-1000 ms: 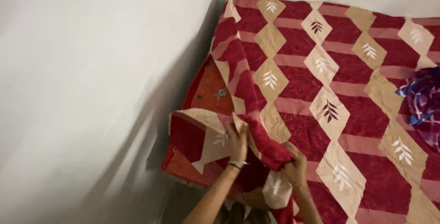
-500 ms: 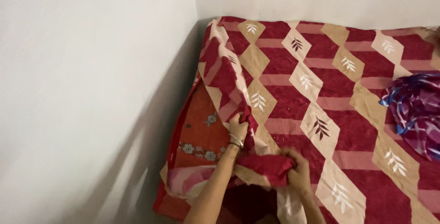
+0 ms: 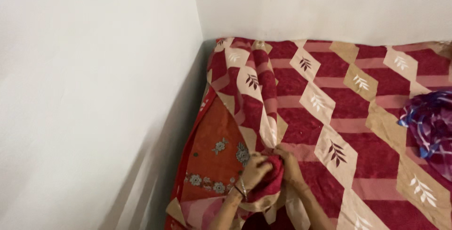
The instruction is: The person spreads a patterned blanket on a bed, smooths it out, and then unfolds and spreads a large orange bedsheet over it. They tuck the edges of the sheet and blanket into the sides of the mattress by hand.
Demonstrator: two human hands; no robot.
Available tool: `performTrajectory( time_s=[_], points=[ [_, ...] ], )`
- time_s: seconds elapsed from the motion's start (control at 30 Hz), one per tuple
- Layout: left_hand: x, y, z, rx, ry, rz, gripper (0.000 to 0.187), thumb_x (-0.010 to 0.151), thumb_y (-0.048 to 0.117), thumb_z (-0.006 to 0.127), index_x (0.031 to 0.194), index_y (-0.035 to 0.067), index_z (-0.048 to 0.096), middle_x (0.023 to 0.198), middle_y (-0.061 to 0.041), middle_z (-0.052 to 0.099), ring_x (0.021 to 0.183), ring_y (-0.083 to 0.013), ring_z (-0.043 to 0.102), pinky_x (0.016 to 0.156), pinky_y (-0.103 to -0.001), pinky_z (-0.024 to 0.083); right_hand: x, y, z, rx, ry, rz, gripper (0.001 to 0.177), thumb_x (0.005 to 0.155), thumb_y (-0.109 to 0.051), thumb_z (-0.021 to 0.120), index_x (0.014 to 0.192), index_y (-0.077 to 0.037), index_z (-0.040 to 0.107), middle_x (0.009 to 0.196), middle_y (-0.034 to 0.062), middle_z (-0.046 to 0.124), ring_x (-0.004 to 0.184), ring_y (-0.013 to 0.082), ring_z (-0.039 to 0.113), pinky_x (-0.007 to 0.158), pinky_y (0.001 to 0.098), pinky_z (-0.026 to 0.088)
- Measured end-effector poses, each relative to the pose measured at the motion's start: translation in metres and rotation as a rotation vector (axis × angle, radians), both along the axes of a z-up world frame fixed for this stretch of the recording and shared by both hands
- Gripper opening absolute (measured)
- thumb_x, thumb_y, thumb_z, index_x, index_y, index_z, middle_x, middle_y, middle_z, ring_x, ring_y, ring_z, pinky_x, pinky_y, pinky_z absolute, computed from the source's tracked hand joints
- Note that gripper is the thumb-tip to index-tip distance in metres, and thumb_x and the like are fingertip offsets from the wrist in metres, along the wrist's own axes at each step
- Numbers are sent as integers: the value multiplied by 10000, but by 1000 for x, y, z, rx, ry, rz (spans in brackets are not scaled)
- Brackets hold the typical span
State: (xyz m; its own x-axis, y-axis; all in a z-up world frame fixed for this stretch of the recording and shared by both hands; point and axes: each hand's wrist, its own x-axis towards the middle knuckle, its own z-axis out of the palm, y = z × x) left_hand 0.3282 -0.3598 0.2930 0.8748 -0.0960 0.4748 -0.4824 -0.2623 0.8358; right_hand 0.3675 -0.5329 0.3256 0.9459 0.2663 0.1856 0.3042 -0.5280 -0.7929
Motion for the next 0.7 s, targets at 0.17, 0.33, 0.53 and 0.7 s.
performTrajectory(
  time_s=[0.17,0.33,0.53,0.7],
  points=[
    [82,17,-24,-290,636,184,609,930,555,606,1231,25,602,1188,-171,679,1091,-278,654,961,-416,531,-17,10,29,193,-96,80,446,645,73,502,1041,31,702,941,157,738,911,216,708,792,320,539],
    [148,-5,-70,34,309,332,820,936,332,831,1427,-132,366,1364,-342,476,1264,-427,478,1044,-477,391,-50,-9,41,108,150,149,178,733,10,700,910,24,702,792,158,722,777,211,699,733,313,546],
    [122,-67,-47,139,368,292,395,825,26,584,1191,-101,662,1108,-302,718,1042,-397,710,921,-436,552,-37,-87,21,320,-3,-86,329,658,13,614,968,11,723,790,88,779,759,183,694,694,335,552],
    [47,-152,22,233,166,-72,376,789,-54,531,1102,-76,738,1073,-305,714,1038,-390,710,947,-422,549,-9,-139,22,200,-211,-357,173,895,-76,522,1022,-16,623,1003,78,589,984,174,577,937,298,474]
  ],
)
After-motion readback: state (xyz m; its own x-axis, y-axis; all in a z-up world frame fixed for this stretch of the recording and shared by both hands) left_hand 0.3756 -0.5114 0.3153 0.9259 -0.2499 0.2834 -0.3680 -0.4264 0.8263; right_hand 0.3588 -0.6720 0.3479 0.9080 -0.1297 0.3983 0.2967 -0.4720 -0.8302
